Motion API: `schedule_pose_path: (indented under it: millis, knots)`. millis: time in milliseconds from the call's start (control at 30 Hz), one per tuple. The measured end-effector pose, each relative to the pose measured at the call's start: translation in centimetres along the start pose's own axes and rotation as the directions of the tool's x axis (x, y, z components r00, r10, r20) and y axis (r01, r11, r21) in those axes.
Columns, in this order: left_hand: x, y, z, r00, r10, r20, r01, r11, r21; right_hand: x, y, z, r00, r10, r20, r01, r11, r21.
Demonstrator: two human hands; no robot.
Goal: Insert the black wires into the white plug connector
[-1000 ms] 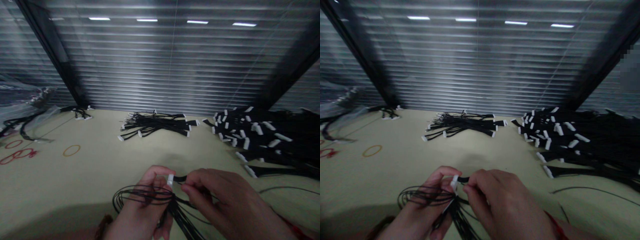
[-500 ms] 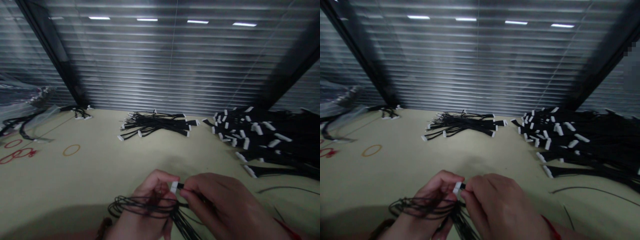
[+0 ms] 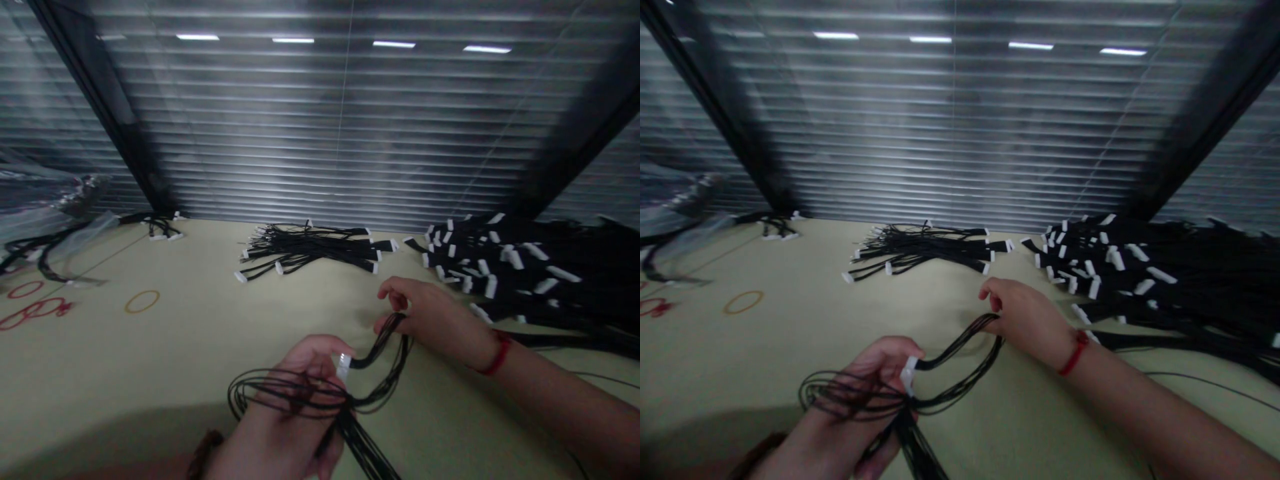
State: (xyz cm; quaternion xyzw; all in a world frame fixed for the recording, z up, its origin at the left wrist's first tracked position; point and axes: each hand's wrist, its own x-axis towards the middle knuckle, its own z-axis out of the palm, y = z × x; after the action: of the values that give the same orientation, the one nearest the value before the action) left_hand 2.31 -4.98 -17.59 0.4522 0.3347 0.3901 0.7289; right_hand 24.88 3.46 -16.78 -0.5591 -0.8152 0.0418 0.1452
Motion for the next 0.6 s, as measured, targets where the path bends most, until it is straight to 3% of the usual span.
schedule_pose_path:
  millis: [133, 267, 300, 400, 433, 600]
  knots:
    - [0.2, 0.7, -0.1, 0.989, 0.035, -0.142, -0.018, 0.993, 0.120, -1.7, -0.8, -2.6, 0.991, -0.111, 0.077, 0.104, 0.991, 0.089]
    - [0.3, 0.4, -0.2, 0.984, 0.076, -0.162, -0.052, 0.988, 0.146, -4.4, -3.9, -6.3, 0.976, -0.217, -0.032, 0.219, 0.966, 0.138]
    - [0.3, 0.3, -0.2, 0.983, 0.077, -0.166, -0.051, 0.986, 0.156, -5.0, -4.9, -6.6, 0.980, -0.198, 0.018, 0.192, 0.968, 0.159]
    - [0.0, -0.1, -0.2, 0.981, 0.081, -0.179, -0.046, 0.980, 0.192, -6.1, -7.7, -5.3, 0.936, -0.208, 0.285, 0.140, 0.960, 0.241]
    - [0.0, -0.1, -0.2, 0.982, 0.087, -0.166, -0.054, 0.980, 0.193, -6.1, -8.3, -4.5, 0.930, -0.188, 0.316, 0.104, 0.959, 0.264]
    - [-0.1, 0.3, -0.1, 0.988, 0.110, -0.113, -0.088, 0.979, 0.182, -5.6, -9.4, -1.7, 0.942, -0.177, 0.284, 0.029, 0.888, 0.458]
